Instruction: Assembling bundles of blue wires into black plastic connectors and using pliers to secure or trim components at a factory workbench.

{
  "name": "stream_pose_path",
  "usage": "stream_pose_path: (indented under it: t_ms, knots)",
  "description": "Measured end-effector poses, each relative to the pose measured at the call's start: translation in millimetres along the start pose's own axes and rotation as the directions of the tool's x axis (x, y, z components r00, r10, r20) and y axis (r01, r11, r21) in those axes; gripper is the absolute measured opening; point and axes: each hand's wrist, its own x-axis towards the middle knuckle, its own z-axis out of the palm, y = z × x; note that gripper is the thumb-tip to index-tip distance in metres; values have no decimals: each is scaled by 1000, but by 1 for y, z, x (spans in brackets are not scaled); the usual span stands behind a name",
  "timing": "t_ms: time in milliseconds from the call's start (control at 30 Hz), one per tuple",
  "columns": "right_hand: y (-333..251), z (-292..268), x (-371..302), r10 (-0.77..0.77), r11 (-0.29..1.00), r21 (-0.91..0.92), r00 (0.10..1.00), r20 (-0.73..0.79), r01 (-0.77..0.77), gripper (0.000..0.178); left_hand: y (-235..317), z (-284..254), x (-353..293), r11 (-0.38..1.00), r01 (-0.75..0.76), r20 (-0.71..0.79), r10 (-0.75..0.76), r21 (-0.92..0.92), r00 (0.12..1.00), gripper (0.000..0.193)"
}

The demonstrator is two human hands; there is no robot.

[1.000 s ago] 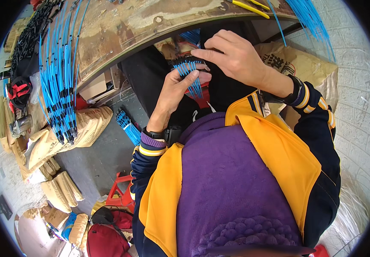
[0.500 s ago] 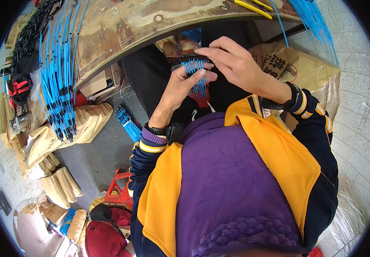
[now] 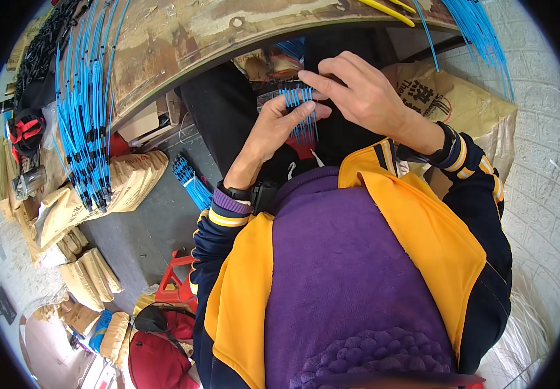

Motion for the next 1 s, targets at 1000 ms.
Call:
stream_pose_path:
  t_ms: [1000]
  knots:
    - [-5,13,-5,367,832,389,919,147,-395,23,-5,-8,-2,989,91,98,-79,-121,992,47]
